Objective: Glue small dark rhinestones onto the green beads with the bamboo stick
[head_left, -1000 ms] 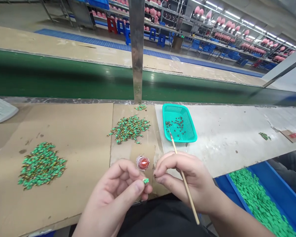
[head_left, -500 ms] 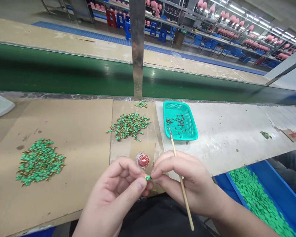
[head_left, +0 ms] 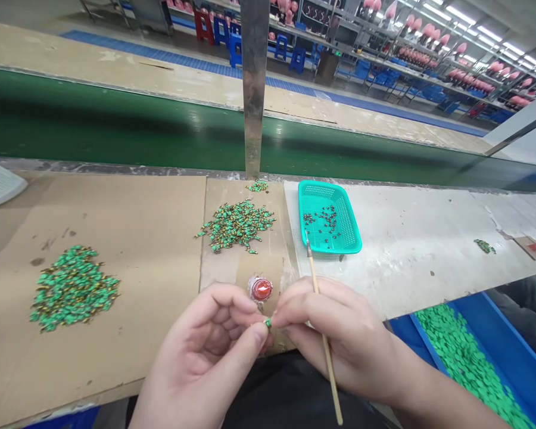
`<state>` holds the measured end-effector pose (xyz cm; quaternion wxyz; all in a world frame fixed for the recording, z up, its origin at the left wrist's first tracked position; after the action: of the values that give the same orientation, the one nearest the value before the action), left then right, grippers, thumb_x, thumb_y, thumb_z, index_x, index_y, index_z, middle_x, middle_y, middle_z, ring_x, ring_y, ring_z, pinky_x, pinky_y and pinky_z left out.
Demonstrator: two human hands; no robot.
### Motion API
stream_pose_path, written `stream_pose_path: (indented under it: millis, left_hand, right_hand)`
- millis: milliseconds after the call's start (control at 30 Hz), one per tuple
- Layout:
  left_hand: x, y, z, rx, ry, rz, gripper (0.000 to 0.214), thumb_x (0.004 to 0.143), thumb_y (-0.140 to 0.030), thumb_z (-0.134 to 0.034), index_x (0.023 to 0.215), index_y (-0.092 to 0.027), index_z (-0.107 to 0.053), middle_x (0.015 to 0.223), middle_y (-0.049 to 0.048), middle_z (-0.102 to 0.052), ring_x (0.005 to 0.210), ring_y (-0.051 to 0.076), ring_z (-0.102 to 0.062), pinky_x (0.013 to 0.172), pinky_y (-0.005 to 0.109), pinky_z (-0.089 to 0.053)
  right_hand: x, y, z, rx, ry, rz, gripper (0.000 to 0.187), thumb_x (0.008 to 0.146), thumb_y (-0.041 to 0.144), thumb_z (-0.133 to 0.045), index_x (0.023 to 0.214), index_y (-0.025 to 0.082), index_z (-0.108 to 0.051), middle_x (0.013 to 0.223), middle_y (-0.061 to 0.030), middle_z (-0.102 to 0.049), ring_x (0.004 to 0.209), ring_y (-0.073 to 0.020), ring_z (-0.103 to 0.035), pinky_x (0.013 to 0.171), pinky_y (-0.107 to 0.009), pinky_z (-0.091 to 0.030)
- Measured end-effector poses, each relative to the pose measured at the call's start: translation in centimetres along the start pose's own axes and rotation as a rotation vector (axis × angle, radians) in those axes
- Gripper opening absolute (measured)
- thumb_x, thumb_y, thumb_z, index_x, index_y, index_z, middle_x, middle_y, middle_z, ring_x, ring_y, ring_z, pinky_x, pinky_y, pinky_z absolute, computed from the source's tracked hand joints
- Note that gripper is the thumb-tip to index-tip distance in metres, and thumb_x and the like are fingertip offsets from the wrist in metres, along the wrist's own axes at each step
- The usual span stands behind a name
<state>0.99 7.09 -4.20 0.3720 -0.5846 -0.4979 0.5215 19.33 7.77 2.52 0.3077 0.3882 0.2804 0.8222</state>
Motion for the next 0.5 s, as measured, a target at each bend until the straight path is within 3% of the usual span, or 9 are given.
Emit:
stream_pose_path:
  millis: [133,267,500]
  left_hand:
    - [0.2,0.2,0.4,-0.012,-0.021,0.021,0.028,0.080,-0.031,-0.105,0.089,-0.030,-0.079,0.075,-0.0049,-0.080,0.066,0.015,-0.077,0.064,0.018,-0.068]
    - [0.3,-0.1,0.1,-0.018,0.038,-0.035,0.033,0.078,-0.026,-0.106,0.090,-0.029,-0.076,0.074,-0.0038,-0.081,0.065,0.018,-0.080,0.062,0.021,-0.069]
    - [-0.9,-0.3,-0.1,-0.068,-0.136,0.054,0.034,0.074,-0.032,-0.107,0.087,-0.029,-0.076,0.072,-0.0053,-0.077,0.066,0.016,-0.075,0.064,0.021,-0.068]
  right_hand:
    - [0.1,-0.7,-0.3,0.080,-0.014,-0.024,0.015,0.116,0.005,-0.073,0.117,0.017,-0.080,0.104,-0.0073,-0.086,0.096,-0.0179,-0.083,0.088,-0.027,-0.067]
    - [0.1,-1.1,0.2,0.113,-0.123,-0.044,0.011,0.109,0.008,-0.084,0.114,0.018,-0.082,0.102,-0.0056,-0.086,0.094,-0.0158,-0.084,0.089,-0.023,-0.068]
    - [0.2,-0.8,-0.1,0.079,-0.126,-0.029,0.010,0.110,0.008,-0.081,0.109,0.018,-0.080,0.096,-0.0051,-0.084,0.088,-0.0159,-0.081,0.083,-0.023,-0.066]
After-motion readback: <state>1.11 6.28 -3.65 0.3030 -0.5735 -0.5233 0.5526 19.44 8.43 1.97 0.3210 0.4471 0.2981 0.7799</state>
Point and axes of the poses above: each hand's wrist, its own x-axis towards the middle knuckle, its own z-axis out of the back of the hand, y = z × x, the point moved 7 cm from there along x, towards the middle knuckle
